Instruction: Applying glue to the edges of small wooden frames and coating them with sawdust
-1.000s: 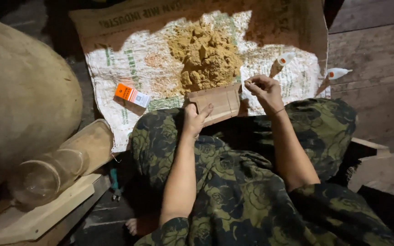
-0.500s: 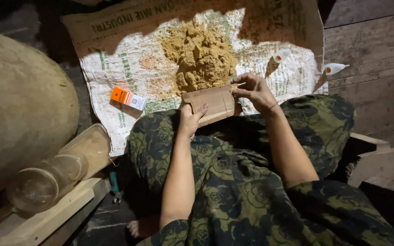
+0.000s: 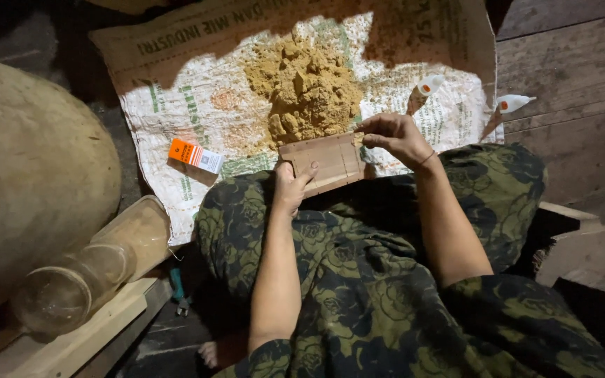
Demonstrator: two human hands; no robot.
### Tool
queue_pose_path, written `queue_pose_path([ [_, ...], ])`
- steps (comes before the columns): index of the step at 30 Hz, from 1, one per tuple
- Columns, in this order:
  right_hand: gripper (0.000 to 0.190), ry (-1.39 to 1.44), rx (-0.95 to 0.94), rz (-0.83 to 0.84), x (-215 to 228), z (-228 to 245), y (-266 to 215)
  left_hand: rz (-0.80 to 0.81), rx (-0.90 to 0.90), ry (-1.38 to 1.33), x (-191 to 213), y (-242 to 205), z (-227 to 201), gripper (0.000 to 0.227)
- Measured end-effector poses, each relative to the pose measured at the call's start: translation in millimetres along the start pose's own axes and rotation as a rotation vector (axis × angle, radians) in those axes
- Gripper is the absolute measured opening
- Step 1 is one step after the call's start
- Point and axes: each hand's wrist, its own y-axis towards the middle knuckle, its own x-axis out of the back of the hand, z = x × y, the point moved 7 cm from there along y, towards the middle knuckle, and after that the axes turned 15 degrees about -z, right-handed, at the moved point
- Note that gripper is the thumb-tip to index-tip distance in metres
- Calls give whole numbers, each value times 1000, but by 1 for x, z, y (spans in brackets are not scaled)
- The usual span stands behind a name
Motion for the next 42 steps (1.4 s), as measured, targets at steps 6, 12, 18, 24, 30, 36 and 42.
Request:
queue_pose_path([
  [6,37,-64,74,70,-16,7,2,30,-19,-7,-1,8,11,38],
  [12,22,-29,136,7,0,-17,14,-4,-42,-16,-3,7,10,38],
  [18,56,-37,143,148,-14,18,-10,27,-52,-36,-1,13,18,39],
  [24,39,6,77,95,-4,-6,5,17,-75,0,-5,8,10,34],
  [30,42,-74,130,131,-14,4,8,11,-129,14,-7,-2,-2,31],
  [36,33,-92,203,58,-12,-17,20,7,-155,23,-12,-5,-6,30],
  [42,24,-85,202,112,-14,7,6,3,-210,39,-14,-11,-18,34],
])
